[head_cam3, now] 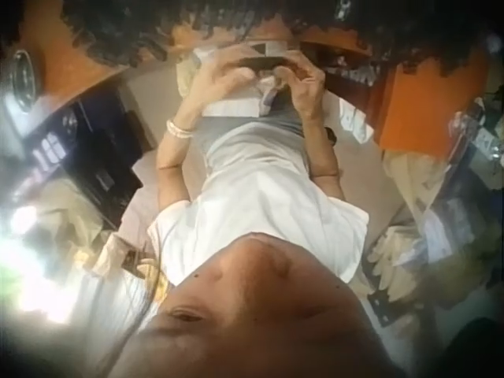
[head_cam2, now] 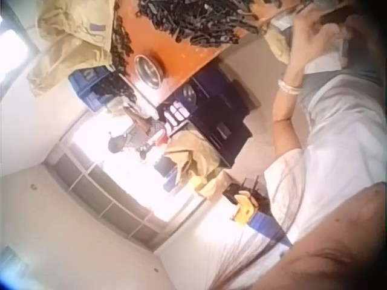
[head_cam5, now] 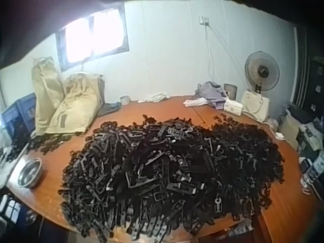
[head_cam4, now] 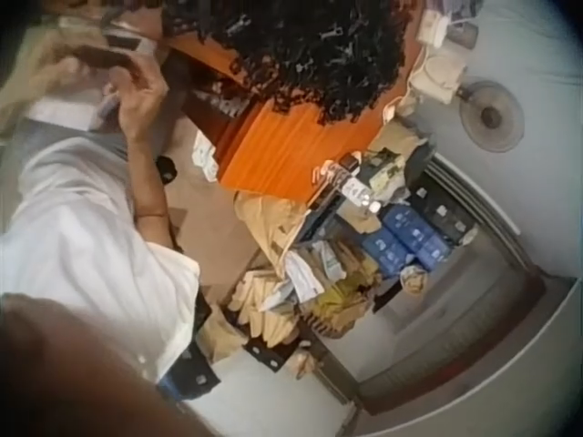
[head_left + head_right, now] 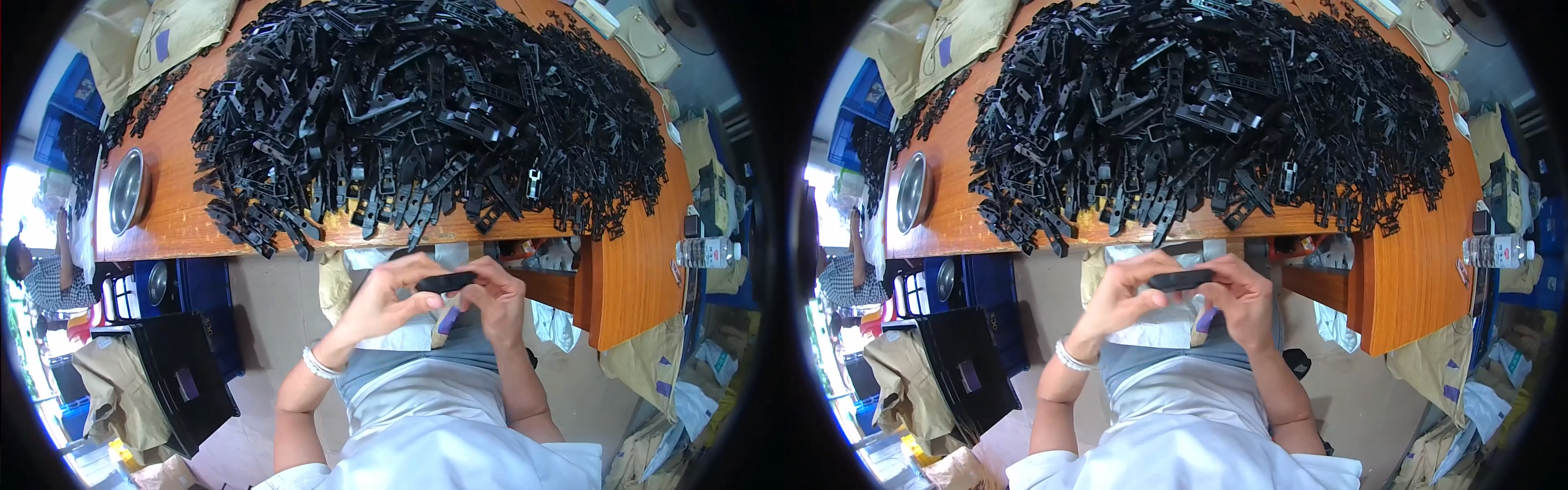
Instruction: Assembling small black plastic components by hand at a workstation.
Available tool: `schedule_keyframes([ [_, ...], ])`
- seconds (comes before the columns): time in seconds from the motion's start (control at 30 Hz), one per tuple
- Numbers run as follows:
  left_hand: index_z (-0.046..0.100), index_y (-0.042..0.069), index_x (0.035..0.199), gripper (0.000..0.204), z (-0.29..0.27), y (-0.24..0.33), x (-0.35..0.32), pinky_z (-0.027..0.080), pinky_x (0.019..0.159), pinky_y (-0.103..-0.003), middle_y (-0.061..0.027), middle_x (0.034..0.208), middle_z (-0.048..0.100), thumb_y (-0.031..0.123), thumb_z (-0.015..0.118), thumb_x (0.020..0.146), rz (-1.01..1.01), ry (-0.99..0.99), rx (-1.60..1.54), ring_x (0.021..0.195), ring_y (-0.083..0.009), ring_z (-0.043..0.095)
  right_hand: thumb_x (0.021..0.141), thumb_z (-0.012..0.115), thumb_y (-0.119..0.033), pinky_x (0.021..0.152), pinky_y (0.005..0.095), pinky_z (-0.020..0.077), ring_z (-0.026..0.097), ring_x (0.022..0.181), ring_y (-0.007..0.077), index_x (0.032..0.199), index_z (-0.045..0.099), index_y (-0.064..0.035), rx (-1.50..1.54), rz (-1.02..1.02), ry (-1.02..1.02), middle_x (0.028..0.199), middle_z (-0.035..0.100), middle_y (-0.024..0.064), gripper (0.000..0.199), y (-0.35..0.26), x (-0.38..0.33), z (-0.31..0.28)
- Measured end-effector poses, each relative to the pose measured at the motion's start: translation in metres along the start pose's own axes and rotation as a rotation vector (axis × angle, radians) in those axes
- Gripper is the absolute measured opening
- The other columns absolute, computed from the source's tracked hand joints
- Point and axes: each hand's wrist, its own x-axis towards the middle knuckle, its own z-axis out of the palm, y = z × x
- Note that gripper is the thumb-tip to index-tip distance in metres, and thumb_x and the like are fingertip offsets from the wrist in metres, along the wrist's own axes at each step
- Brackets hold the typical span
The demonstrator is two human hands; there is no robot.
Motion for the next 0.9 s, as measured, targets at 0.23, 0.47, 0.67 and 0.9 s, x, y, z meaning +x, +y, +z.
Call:
schedule_keyframes([
  [0.23, 0.061, 0.000, 0.096, 0.016, -0.075, 0.015, 0.086, 0.046, 0.064, -0.028, -0.0119, 0.092, 0.058, 0.000, 0.059, 0.079, 0.404, 0.598, 0.859, 0.071, -0.0240, 0.059, 0.078, 0.059, 0.000, 0.049, 0.0207, 0.0429, 0.059, 0.062, 0.0131, 0.092, 0.061, 0.0073, -0.053, 0.046, -0.033, 0.081, 0.057, 0.0095, 0.016, 0.010, -0.002, -0.008],
  [0.47, 0.056, 0.000, 0.088, 0.021, -0.091, 0.032, 0.116, 0.047, 0.063, -0.036, -0.0110, 0.087, 0.053, 0.006, 0.066, 0.070, 0.345, 0.531, 1.100, 0.072, -0.0290, 0.058, 0.078, 0.059, 0.002, 0.050, 0.0210, 0.0452, 0.060, 0.064, 0.0129, 0.092, 0.060, 0.0069, -0.026, 0.063, -0.046, 0.083, 0.059, 0.0098, 0.015, 0.014, -0.003, -0.003],
  [0.67, 0.051, 0.001, 0.086, 0.022, -0.042, 0.040, 0.051, 0.046, 0.053, -0.022, -0.0025, 0.078, 0.053, -0.004, 0.067, 0.072, -0.015, 0.538, -0.040, 0.064, -0.0069, 0.052, 0.077, 0.060, 0.003, 0.053, 0.0219, 0.0474, 0.061, 0.064, 0.0144, 0.095, 0.059, 0.0086, 0.030, 0.040, -0.030, 0.088, 0.059, 0.0120, 0.019, 0.002, 0.006, -0.004],
  [0.9, 0.060, -0.003, 0.093, 0.016, -0.014, 0.021, 0.010, 0.045, 0.076, -0.022, -0.0141, 0.102, 0.062, 0.004, 0.066, 0.079, -0.383, 0.274, -0.336, 0.090, -0.0095, 0.056, 0.072, 0.068, 0.001, 0.056, 0.0204, 0.0448, 0.057, 0.065, 0.0121, 0.096, 0.062, 0.0049, -0.431, -0.404, -0.140, 0.092, 0.060, 0.0133, 0.024, -0.009, 0.011, 0.003],
])
